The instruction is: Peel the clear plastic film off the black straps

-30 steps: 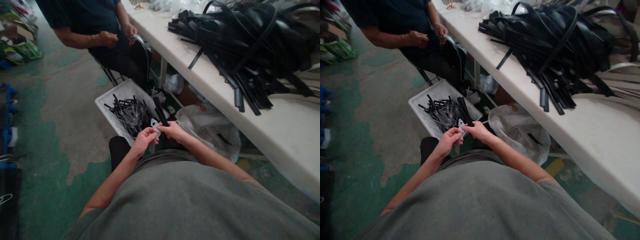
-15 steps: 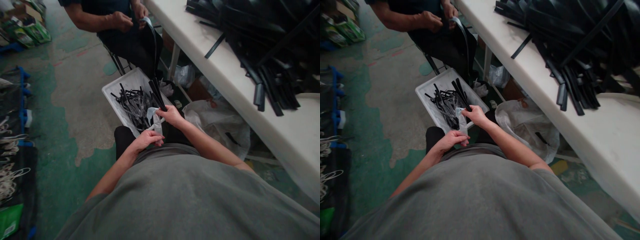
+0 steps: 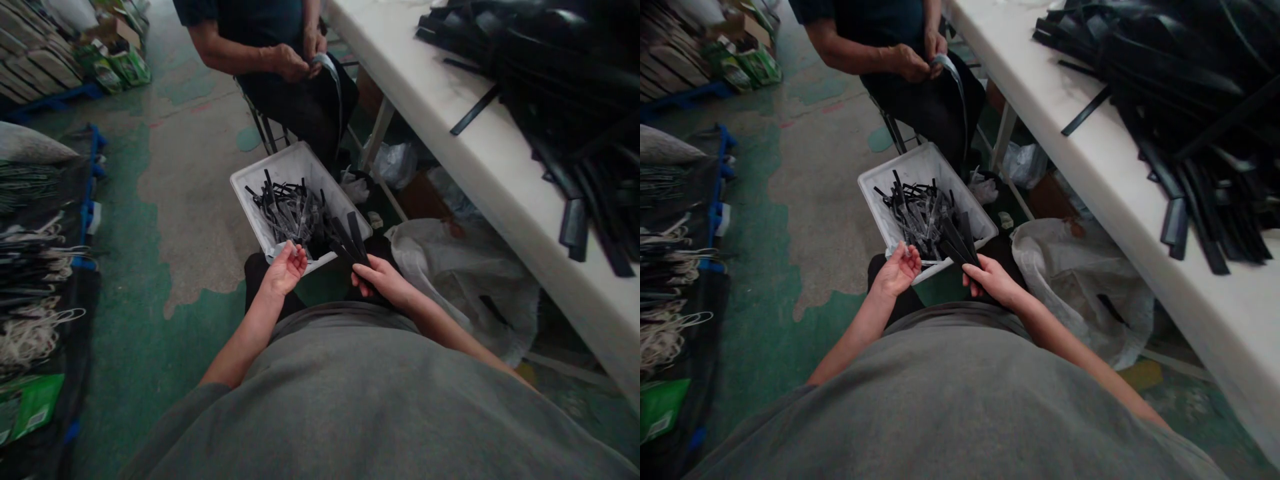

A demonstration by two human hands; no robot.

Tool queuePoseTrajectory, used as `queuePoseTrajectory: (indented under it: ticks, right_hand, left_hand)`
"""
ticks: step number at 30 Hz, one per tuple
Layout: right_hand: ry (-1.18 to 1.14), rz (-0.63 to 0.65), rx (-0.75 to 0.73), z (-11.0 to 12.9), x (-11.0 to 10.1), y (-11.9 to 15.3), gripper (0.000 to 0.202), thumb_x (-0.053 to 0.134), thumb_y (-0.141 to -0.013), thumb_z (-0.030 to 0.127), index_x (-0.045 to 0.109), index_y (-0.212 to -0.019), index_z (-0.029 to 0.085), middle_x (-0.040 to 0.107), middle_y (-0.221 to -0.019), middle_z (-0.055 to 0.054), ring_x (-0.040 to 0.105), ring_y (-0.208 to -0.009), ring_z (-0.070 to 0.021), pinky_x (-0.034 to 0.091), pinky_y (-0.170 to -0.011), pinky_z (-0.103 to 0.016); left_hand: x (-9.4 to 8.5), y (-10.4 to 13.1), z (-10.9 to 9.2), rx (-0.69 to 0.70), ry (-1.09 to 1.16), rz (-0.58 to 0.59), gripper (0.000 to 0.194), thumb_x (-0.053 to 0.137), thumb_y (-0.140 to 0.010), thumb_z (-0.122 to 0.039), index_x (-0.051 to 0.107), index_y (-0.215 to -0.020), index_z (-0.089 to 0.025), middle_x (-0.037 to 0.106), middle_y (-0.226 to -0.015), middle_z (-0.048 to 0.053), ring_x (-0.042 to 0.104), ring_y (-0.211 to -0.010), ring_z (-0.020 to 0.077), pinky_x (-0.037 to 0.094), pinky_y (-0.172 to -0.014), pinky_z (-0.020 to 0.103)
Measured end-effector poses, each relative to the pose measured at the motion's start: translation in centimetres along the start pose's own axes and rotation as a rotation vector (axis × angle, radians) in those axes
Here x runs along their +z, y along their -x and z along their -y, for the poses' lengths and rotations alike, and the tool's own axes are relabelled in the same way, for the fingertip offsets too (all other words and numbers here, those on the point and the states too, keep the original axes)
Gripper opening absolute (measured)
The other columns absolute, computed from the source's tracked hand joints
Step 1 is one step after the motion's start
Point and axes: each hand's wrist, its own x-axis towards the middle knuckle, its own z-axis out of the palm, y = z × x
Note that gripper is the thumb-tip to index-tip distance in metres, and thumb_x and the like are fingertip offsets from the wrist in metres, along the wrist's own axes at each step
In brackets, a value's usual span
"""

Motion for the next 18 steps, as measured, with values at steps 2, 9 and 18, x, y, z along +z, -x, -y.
queuePoseTrajectory:
  ticks: [2,9,18]
  right_hand:
    - [0.014,-0.001,0.028,0.2,0.2,1.1,0.030,0.057,-0.085,0.047,0.048,-0.080,0.019,0.057,-0.062,0.004,0.048,-0.043,-0.0065,0.034,-0.040,-0.019]
    - [0.109,0.008,0.023,0.6,1.9,0.7,0.025,0.059,-0.082,0.042,0.049,-0.079,0.019,0.059,-0.061,0.004,0.051,-0.042,-0.0078,0.038,-0.040,-0.020]
    - [0.241,-0.039,-0.063,0.6,2.7,-1.4,0.016,0.056,-0.085,0.034,0.052,-0.084,0.018,0.062,-0.063,0.003,0.053,-0.042,-0.0072,0.037,-0.038,-0.017]
  left_hand:
    - [0.4,0.0,-0.2,0.003,0.039,-0.021,0.016,0.066,-0.086,-0.028,0.064,-0.077,-0.014,0.069,-0.071,0.000,0.066,-0.066,0.0087,0.054,-0.068,0.022]
    - [1.3,0.3,0.8,-0.021,0.020,0.022,0.017,0.063,-0.088,-0.028,0.065,-0.078,-0.014,0.071,-0.075,0.000,0.067,-0.069,0.0094,0.054,-0.067,0.022]
    - [1.9,0.6,2.6,-0.021,-0.055,0.118,0.014,0.072,-0.080,-0.027,0.063,-0.079,-0.016,0.070,-0.074,-0.001,0.066,-0.070,0.0093,0.054,-0.070,0.022]
